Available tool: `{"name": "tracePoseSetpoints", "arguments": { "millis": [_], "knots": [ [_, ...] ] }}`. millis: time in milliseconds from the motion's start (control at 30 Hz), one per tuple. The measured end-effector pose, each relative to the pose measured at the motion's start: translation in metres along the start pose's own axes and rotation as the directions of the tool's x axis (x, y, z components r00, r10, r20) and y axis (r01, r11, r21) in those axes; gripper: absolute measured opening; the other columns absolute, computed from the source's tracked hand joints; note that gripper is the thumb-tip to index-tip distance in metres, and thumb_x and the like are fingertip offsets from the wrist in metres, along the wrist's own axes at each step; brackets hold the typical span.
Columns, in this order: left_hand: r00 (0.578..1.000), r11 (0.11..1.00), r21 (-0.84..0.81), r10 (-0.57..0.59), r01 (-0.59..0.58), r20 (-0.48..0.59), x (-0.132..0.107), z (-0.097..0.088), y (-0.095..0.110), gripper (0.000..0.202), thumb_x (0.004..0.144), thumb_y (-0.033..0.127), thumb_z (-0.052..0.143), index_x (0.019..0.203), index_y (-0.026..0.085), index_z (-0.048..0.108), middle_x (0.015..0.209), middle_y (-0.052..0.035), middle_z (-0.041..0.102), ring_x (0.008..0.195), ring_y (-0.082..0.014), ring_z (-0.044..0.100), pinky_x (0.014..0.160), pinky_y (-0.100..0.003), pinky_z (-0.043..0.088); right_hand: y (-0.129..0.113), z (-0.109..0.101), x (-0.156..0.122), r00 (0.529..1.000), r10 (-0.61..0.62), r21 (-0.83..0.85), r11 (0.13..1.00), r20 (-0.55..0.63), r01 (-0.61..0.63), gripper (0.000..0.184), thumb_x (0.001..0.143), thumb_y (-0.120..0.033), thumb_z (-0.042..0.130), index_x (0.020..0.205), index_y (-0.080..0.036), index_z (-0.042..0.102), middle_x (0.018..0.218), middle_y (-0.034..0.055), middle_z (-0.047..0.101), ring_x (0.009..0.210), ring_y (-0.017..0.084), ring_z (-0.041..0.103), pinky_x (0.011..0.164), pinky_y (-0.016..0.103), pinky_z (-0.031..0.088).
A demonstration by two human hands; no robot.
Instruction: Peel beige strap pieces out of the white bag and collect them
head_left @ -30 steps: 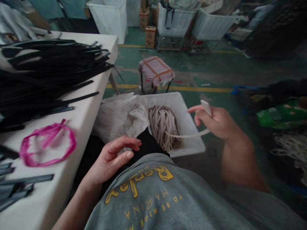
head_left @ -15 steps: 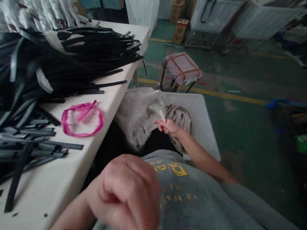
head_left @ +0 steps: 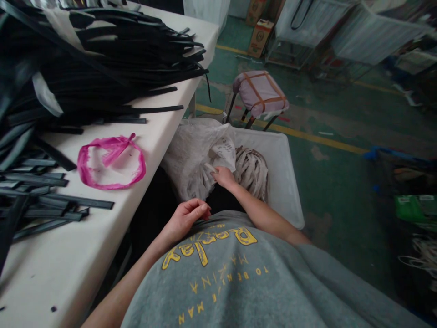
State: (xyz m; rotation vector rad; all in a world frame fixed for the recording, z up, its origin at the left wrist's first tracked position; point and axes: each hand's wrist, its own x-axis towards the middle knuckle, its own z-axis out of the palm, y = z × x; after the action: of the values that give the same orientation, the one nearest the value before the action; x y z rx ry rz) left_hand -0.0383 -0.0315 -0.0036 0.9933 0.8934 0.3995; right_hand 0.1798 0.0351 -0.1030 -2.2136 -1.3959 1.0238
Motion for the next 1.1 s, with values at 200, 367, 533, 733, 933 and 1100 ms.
{"name": "tracePoseSetpoints", "arguments": {
  "millis": [200,367,533,733,933,1100],
  "knots": [
    [1.000,0.999,0.033,0.009,-0.008,-0.022,0.005,-0.002,-0.001,0.041,0.083,0.056,0.066,0.080,0.016,0.070,0.079,-0.0058,0.070,0.073,-0.0162,0.063,0.074,-0.030,0.052,0.013,-0.024,-0.028,0.999,-0.049,0.074,0.996,-0.023,0.051,0.035,0.087,-0.040,0.061,0.059,-0.019,0.053,0.055,-0.0004,0.059,0.054,0.013,0.051,0.056,0.025,0.034],
    [0.999,0.998,0.047,-0.041,0.041,0.003,0.016,0.005,-0.009,0.039,0.086,0.054,0.064,0.094,0.016,0.071,0.091,-0.0082,0.073,0.079,-0.0166,0.067,0.076,-0.030,0.053,0.017,-0.049,-0.071,0.995,-0.098,0.386,0.917,-0.011,0.095,0.037,0.085,-0.051,0.055,0.067,-0.019,0.058,0.053,-0.0034,0.054,0.040,0.008,0.038,0.044,0.023,0.029],
    [0.977,0.970,0.242,0.083,-0.033,-0.197,0.061,0.009,-0.019,0.059,0.083,0.044,0.069,0.134,0.016,0.055,0.136,-0.0175,0.061,0.101,-0.0236,0.068,0.080,-0.034,0.055,0.016,-0.057,-0.090,0.997,-0.081,0.516,0.853,-0.008,0.073,0.036,0.079,-0.053,0.062,0.069,-0.018,0.060,0.049,-0.0046,0.052,0.037,0.006,0.033,0.038,0.022,0.023],
    [0.956,0.662,0.748,0.251,-0.056,-0.151,0.124,0.002,-0.024,0.050,0.074,0.021,0.075,0.122,0.013,0.063,0.125,-0.0179,0.067,0.104,-0.0283,0.066,0.092,-0.038,0.048,0.024,-0.055,-0.092,0.998,-0.056,0.613,0.789,0.018,0.033,0.037,0.078,-0.053,0.063,0.072,-0.017,0.062,0.050,-0.0050,0.053,0.036,0.005,0.032,0.036,0.021,0.021],
    [0.995,0.609,0.791,0.096,-0.060,0.001,0.117,0.001,-0.035,0.010,0.080,0.021,0.068,0.088,0.018,0.073,0.081,-0.0065,0.074,0.077,-0.0223,0.066,0.072,-0.031,0.045,0.048,-0.054,-0.096,0.998,0.027,0.688,0.723,0.055,-0.057,0.037,0.074,-0.053,0.066,0.073,-0.017,0.062,0.050,-0.0060,0.052,0.035,0.004,0.030,0.035,0.020,0.018],
    [0.986,0.618,0.769,0.108,-0.164,0.123,0.086,0.005,-0.032,0.019,0.086,0.035,0.062,0.081,0.021,0.074,0.072,-0.0013,0.072,0.068,-0.0181,0.063,0.066,-0.029,0.045,0.059,-0.048,-0.090,0.985,0.076,0.712,0.683,0.156,-0.166,0.033,0.072,-0.049,0.068,0.076,-0.016,0.065,0.049,-0.0063,0.052,0.034,0.003,0.029,0.034,0.019,0.015]
  ]
}}
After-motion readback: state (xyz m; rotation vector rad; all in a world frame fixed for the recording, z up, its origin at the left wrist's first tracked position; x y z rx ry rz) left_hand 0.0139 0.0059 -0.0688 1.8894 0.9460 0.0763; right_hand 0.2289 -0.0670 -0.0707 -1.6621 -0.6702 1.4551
